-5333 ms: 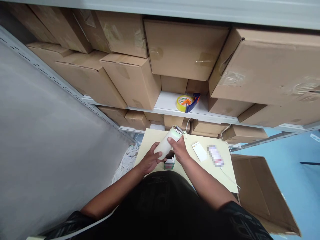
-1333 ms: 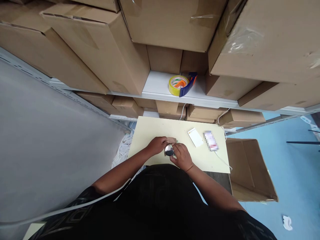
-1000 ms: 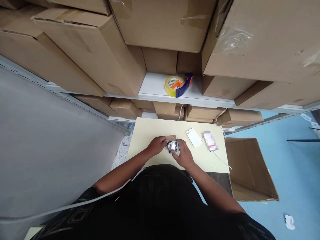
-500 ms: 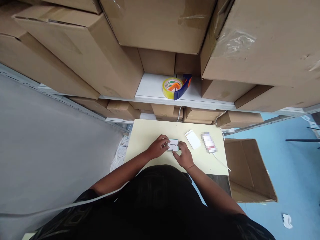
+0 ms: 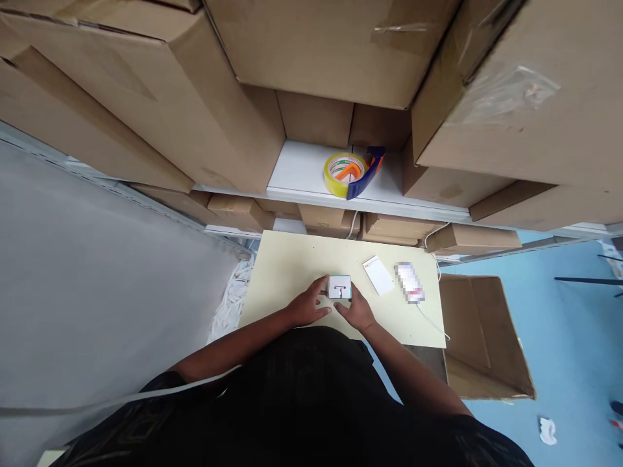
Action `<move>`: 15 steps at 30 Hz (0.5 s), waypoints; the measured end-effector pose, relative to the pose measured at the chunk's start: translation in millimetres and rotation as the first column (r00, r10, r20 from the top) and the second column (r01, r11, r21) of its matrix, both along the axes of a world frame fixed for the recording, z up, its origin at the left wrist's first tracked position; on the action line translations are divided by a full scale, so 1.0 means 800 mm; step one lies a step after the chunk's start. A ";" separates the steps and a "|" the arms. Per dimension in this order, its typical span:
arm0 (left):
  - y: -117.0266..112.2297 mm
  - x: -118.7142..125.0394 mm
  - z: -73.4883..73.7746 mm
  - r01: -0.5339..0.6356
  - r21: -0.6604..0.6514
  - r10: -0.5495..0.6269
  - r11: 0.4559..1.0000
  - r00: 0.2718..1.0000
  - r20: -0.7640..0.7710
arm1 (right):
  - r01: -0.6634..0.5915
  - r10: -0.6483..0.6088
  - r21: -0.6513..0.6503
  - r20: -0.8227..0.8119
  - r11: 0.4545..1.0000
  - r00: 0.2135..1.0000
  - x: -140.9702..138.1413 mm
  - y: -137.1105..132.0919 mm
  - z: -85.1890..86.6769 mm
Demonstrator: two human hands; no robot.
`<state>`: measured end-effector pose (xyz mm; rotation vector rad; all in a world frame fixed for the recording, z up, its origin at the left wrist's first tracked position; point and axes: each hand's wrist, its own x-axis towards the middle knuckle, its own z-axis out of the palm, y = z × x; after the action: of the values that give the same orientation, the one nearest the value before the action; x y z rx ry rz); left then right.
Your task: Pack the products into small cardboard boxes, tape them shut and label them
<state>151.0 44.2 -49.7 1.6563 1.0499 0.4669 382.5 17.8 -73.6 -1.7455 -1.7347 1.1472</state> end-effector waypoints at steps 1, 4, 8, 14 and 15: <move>0.000 0.000 -0.002 -0.017 -0.015 0.017 1.000 1.000 -0.006 | 0.011 -0.011 -0.011 0.030 1.000 1.000 -0.004 0.000 -0.005; 0.004 -0.003 -0.008 -0.080 -0.029 0.079 0.996 0.997 -0.024 | 0.015 -0.015 -0.003 0.100 1.000 0.995 -0.021 0.005 -0.017; 0.018 -0.023 -0.012 -0.222 -0.031 0.221 0.975 0.975 -0.033 | -0.026 0.024 0.020 0.125 0.999 0.992 -0.058 0.025 -0.027; 0.061 -0.090 -0.003 -0.426 -0.112 0.432 0.898 0.901 0.045 | -0.124 0.127 -0.036 0.103 0.992 0.987 -0.141 0.090 -0.028; 0.070 -0.102 -0.001 -0.438 -0.115 0.446 0.891 0.894 0.051 | -0.146 0.150 -0.051 0.099 0.988 0.984 -0.155 0.103 -0.027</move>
<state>69.6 100.3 -50.4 1.2929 1.3773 0.7552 258.6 99.9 -95.2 -1.7536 -1.9428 1.1835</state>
